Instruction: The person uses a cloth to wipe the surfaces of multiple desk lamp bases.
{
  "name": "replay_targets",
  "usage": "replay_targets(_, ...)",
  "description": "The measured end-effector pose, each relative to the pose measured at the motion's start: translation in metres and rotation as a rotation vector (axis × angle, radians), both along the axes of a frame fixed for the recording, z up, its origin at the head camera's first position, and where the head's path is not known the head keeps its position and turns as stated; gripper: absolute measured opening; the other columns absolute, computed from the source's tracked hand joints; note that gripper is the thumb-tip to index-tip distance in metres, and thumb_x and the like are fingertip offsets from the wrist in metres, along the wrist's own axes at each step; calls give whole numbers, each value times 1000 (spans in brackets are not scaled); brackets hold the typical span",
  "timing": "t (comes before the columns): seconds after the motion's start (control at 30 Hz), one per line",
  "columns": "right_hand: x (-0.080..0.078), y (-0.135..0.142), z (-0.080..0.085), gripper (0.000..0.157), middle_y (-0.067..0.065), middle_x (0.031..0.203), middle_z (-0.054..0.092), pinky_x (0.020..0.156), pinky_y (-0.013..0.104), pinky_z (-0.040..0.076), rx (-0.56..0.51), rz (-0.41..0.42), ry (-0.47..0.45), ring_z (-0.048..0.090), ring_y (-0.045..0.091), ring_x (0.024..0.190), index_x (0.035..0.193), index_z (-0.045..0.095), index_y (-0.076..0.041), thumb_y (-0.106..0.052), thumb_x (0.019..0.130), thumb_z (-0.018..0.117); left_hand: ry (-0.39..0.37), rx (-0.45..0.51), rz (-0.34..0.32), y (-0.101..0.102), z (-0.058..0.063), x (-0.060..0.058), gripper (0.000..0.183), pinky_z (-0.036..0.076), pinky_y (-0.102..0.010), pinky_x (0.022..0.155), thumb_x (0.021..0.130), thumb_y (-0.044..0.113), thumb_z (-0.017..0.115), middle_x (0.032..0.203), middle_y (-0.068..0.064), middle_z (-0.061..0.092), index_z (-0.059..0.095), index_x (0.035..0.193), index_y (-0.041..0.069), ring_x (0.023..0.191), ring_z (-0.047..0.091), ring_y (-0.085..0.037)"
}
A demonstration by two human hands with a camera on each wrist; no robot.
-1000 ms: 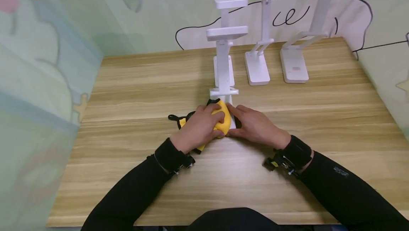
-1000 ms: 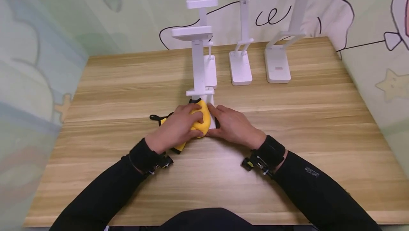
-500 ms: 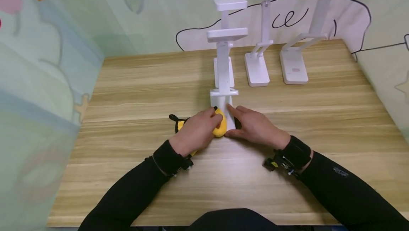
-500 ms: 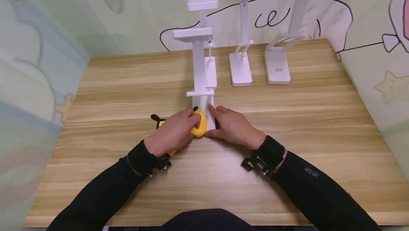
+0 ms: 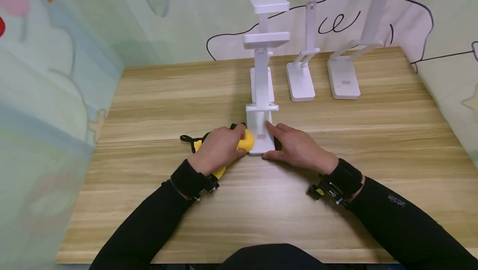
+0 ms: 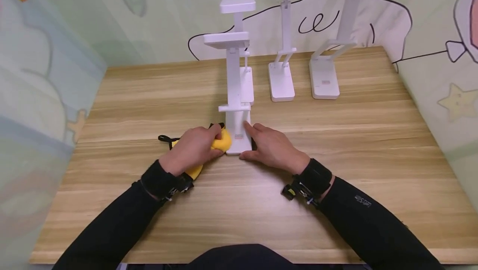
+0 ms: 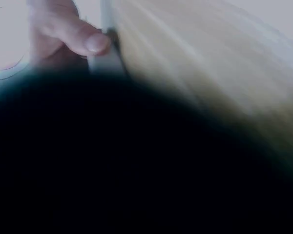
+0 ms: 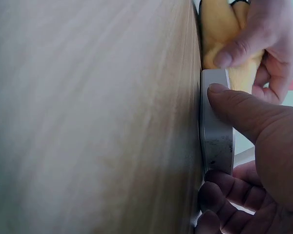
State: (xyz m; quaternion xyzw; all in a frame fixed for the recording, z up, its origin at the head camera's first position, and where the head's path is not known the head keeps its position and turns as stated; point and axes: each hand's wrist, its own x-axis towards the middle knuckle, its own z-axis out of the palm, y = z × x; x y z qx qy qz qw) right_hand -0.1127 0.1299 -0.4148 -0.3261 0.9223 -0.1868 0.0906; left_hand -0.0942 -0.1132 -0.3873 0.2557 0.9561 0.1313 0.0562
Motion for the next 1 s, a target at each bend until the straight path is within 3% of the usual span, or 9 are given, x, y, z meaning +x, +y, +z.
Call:
replay_targets(0.17,0,1,-1,93,11,107,57,64,35,49,-2,3,0,53,19,76,149,32,-4,-54,81,71,-17,-24,-62,3,1,7,32,44,-29,58,81,36,75,74,4,60,57,99,17,69,49,-17)
replay_targets(0.43,-2,1,-3,93,9,102,56,62,35,47,-27,30,45,51,18,72,147,36,-2,-53,79,73,132,-57,-103,15,-8,11,41,40,-31,62,79,43,77,70,4,57,55,94,12,63,47,-16)
replay_targets(0.67,-4,4,-2,92,8,100,56,63,36,47,-33,58,75,51,18,71,146,38,-1,-51,78,75,187,-62,-145,14,-10,1,26,40,-30,61,83,29,73,73,4,60,54,92,14,65,46,-18)
replay_targets(0.83,-3,4,-3,90,6,101,56,62,33,45,-32,76,37,50,16,72,147,37,-3,-51,80,73,192,-26,-74,8,-12,-10,15,42,-32,57,81,13,65,70,1,57,56,93,13,62,48,-20)
replay_targets(1.0,0,2,-3,92,6,101,56,64,33,46,-21,60,32,51,17,75,148,35,-5,-54,80,72,104,6,-20,3,-7,-17,19,43,-33,55,84,21,67,69,1,55,56,97,13,61,50,-20)
